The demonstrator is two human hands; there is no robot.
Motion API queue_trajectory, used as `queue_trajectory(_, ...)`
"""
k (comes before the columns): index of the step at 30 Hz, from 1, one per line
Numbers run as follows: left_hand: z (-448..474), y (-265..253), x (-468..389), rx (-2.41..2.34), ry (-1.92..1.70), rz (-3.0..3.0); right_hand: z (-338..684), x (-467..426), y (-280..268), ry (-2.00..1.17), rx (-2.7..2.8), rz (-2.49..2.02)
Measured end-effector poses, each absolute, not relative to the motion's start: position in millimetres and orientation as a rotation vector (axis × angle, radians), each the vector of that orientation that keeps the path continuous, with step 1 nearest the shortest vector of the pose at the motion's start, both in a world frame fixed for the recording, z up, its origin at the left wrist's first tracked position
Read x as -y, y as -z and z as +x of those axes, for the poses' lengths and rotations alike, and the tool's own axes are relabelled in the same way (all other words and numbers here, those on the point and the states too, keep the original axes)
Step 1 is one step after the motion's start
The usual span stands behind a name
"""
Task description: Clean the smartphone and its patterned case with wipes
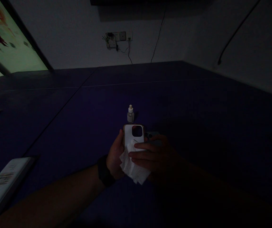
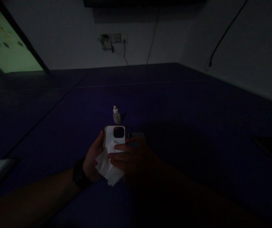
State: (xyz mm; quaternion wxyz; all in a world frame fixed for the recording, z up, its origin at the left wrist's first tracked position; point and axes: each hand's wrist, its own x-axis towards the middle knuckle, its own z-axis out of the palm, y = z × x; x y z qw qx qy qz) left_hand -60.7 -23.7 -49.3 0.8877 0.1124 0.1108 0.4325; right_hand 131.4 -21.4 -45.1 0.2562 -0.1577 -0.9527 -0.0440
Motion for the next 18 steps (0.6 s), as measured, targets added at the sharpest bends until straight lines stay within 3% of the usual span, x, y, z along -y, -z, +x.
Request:
queue_trajectory(4, -57.5, 42.7, 26.1, -0.223, -0.883, 0.056, 130.2, 19.7, 43.2, 0.156, 2.615, -0.602)
queue_trajectory(10, -52.6, 34.9, 31.1, -0.148, -0.874, 0.017, 128.7, 18.8, 46.6, 0.129, 2.568, -0.401)
queue_trajectory(15, -55.3, 41.9, 28.1, -0.21, -0.917, -0.026, 126.7, 19.1, 40.9, 0.153, 2.535, -0.601)
queue_trajectory(18, -51.4, 43.7, 27.3, -0.152, -0.991, 0.034, 123.6, 18.0, 45.6, 0.192, 2.581, -0.499)
